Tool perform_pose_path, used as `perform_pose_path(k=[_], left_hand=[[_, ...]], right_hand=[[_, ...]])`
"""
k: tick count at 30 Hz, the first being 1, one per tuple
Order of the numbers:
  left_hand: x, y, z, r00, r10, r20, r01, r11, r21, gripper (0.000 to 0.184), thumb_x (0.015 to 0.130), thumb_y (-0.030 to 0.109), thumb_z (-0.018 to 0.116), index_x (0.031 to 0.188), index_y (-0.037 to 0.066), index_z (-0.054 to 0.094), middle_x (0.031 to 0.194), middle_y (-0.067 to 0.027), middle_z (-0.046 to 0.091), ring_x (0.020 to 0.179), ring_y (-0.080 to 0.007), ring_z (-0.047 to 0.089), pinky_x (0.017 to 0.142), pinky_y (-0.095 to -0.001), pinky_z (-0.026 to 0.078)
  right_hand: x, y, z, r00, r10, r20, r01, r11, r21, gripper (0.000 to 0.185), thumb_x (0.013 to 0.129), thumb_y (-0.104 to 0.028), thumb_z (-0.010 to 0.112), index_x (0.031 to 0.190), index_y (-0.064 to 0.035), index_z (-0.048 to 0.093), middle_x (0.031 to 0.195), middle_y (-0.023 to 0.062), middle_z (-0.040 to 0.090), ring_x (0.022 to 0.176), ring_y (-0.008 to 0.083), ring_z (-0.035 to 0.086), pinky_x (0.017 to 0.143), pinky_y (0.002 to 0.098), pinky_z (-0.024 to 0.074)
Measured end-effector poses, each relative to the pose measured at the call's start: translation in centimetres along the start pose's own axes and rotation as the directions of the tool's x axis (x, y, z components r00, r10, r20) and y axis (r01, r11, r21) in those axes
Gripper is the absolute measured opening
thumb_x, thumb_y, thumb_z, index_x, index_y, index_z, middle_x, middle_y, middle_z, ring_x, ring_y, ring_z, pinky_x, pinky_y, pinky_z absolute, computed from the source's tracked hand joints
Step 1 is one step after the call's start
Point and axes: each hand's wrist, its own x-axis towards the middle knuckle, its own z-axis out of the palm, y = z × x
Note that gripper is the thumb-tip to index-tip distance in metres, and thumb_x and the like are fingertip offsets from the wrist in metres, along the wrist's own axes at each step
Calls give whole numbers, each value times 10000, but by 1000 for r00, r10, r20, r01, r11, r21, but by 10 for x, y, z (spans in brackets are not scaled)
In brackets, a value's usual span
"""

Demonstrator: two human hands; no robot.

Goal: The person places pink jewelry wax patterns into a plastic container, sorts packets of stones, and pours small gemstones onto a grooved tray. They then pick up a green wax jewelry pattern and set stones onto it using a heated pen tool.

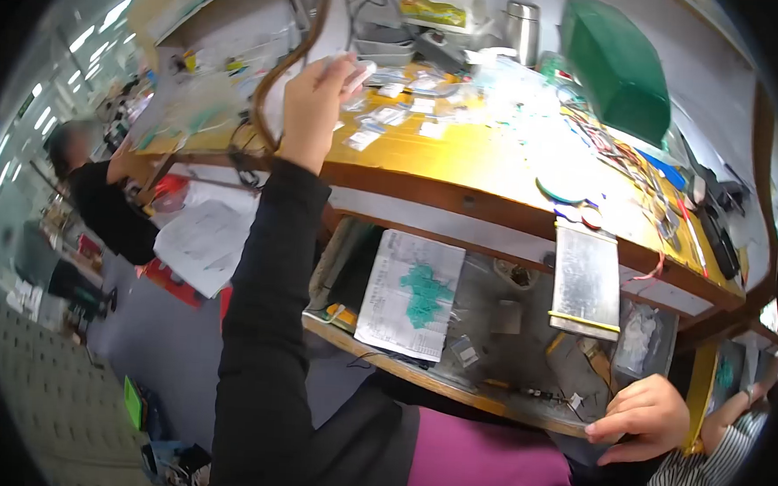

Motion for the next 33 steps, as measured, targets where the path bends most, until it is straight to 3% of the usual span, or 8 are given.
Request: perform_pose_path(k=[4, 9, 11, 18, 23, 26, 28, 33], left_hand=[[-61, 38, 50, 959, 31, 282, 18, 986, -169, 347, 915, 222, 361, 1124, -42, 444, 948, -144, 574, 847, -216, 593, 758, -289, 460], [-123, 36, 90, 926, 133, 354, -66, 979, -194, 241, 878, 123, 442, 969, -83, 529, 901, -158, 611, 869, -216, 588, 777, -266, 439], [-131, 28, 95, 891, 155, 427, -81, 979, -187, 131, 818, 40, 522, 865, -74, 564, 835, -147, 627, 837, -200, 600, 738, -261, 457], [-133, 28, 115, 792, -48, 609, 181, 971, -158, 133, 633, 4, 704, 697, -10, 588, 726, -81, 610, 670, -121, 568, 633, -244, 453], [-131, 28, 117, 792, 15, 610, 41, 996, -77, 166, 616, 22, 710, 746, -7, 611, 766, -75, 615, 704, -127, 570, 640, -241, 452], [-125, 24, 111, 733, 91, 674, -59, 996, -69, 240, 637, 15, 701, 863, -6, 624, 789, -78, 616, 696, -114, 568, 655, -235, 459], [-138, 29, 117, 821, -60, 568, 144, 984, -103, 274, 646, 1, 696, 907, -12, 614, 794, -71, 613, 697, -100, 567, 664, -223, 464], [-144, 24, 116, 889, -102, 446, 161, 982, -95, 321, 663, -48, 672, 972, -21, 592, 794, -69, 604, 711, -81, 571, 647, -200, 477]], right_hand=[[8, 1, -29, 988, -151, -44, 147, 986, -80, 325, 639, -131, 718, 908, 8, 601, 711, 37, 598, 585, 134, 575, 507, 206, 448], [38, 6, -25, 729, 8, -684, -330, 881, -341, 166, 620, -15, 647, 778, -16, 599, 697, 79, 593, 602, 203, 571, 552, 258, 431], [44, 16, -28, 684, 16, -730, -370, 869, -328, 148, 621, -4, 643, 763, -16, 602, 694, 82, 595, 607, 201, 572, 556, 250, 426], [79, 39, -33, 843, -39, -537, -200, 903, -379, 243, 619, -26, 624, 861, -32, 600, 866, 124, 588, 744, 234, 568, 669, 315, 443], [97, 40, -34, 904, -27, -427, -210, 841, -499, 232, 606, -26, 625, 832, -78, 623, 960, 111, 559, 757, 227, 549, 645, 304, 441], [97, 42, -35, 831, 26, -556, -301, 861, -410, 144, 609, -30, 657, 738, -59, 602, 828, 94, 579, 708, 222, 555, 621, 273, 450], [96, 50, -36, 769, -22, -639, -262, 901, -346, 110, 639, -5, 660, 696, -26, 568, 741, 77, 581, 672, 170, 561, 619, 245, 449], [95, 44, -24, 525, 433, -733, -365, 892, 265, 85, 692, 50, 618, 757, 29, 567, 740, 64, 581, 663, 86, 543, 609, 194, 432]])
